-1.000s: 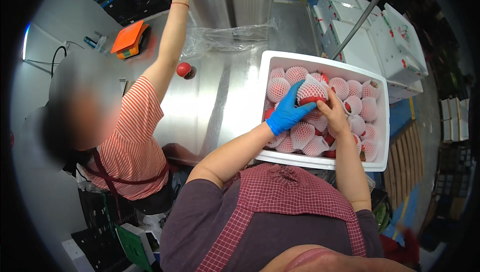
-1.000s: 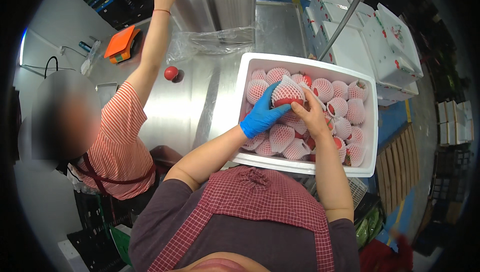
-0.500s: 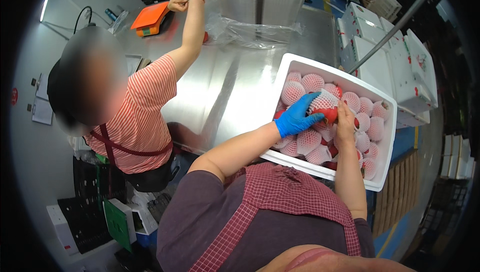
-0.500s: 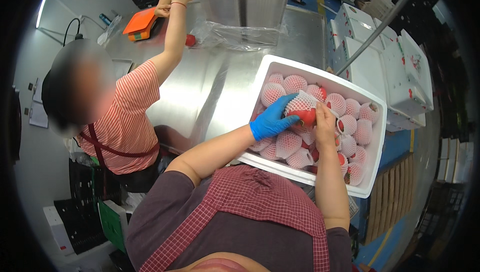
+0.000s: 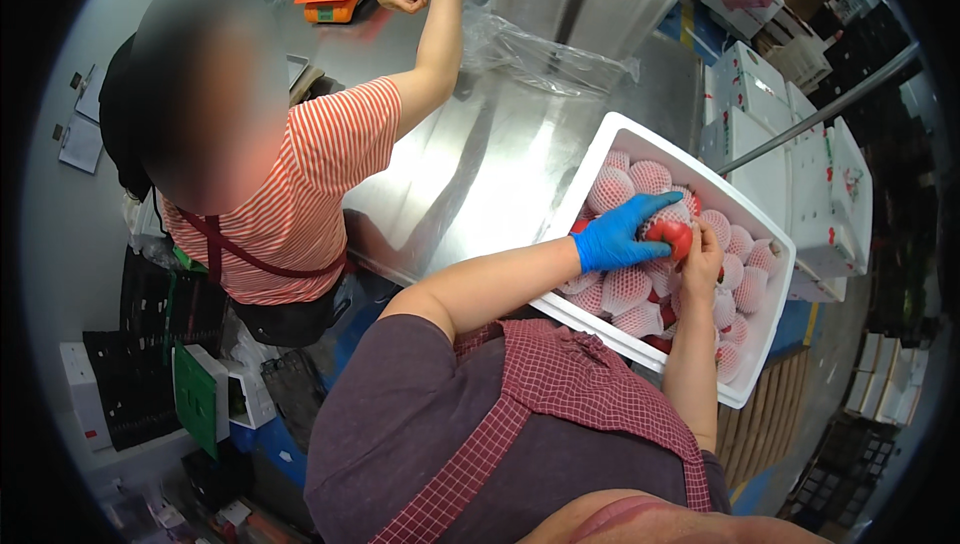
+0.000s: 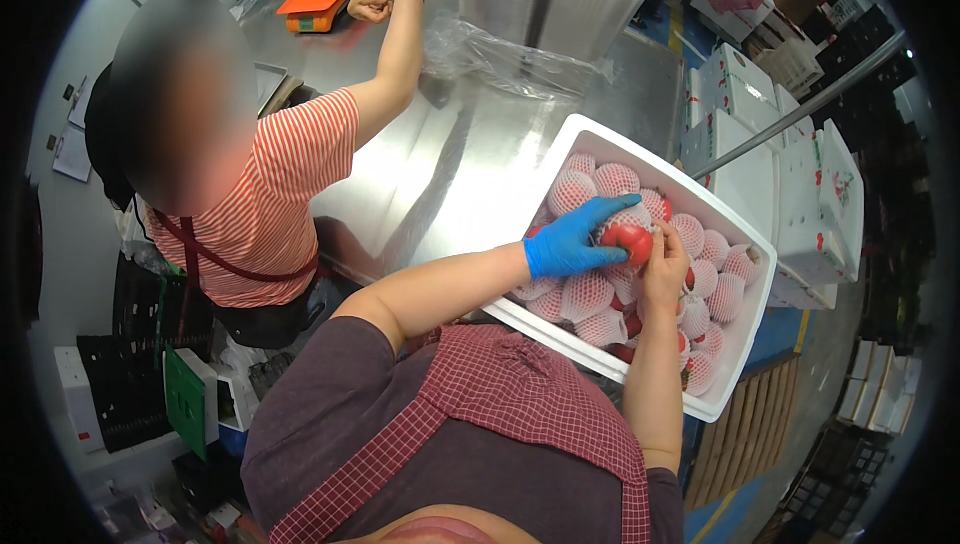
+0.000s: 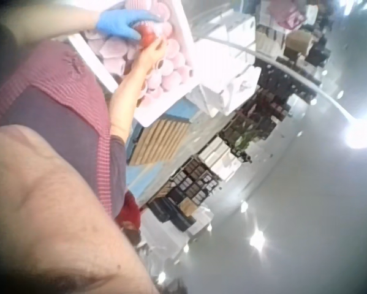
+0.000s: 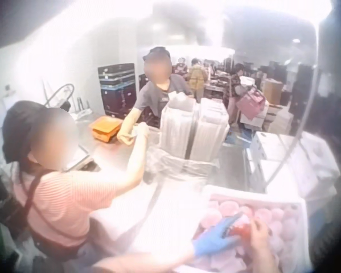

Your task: The person opens a white styrofoam box with a utility knife, removes a tray of individually wrapped tomatoes, and places them on a stainless steel table. The person then unwraps each tomato one by one and arranges them on the table.

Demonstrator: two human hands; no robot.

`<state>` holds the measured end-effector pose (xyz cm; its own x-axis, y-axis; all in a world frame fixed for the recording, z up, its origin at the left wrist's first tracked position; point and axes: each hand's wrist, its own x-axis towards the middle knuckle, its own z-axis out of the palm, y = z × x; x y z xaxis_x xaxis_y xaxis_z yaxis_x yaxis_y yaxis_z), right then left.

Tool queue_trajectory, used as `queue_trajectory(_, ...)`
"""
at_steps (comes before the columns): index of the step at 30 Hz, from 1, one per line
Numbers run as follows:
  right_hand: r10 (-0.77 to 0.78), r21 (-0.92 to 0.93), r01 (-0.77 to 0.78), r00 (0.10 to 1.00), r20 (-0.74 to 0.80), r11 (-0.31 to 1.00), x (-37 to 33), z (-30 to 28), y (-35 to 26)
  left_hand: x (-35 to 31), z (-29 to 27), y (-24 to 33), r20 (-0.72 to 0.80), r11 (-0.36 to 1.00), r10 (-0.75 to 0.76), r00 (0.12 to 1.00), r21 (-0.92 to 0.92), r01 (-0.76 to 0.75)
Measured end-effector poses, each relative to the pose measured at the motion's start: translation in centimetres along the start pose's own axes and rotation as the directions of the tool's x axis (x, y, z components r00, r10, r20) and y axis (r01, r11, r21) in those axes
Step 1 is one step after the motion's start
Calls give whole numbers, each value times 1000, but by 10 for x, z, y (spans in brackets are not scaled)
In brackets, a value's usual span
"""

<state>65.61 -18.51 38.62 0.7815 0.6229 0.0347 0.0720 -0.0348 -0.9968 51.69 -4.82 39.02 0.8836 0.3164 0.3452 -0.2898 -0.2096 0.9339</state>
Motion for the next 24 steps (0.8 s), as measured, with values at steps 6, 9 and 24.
queue_trajectory(6,-139,-90,140,990,19,986,0,1,11,6,0,-18,-131,986,-92,987,-152,72)
queue_trajectory(9,-62,-16,62,998,21,998,-3,5,5,8,3,-27,-135,977,-38,990,-211,8)
queue_trajectory(24,51,156,-70,991,127,985,-1,3,-4,8,6,-37,-91,973,4,996,-231,-25)
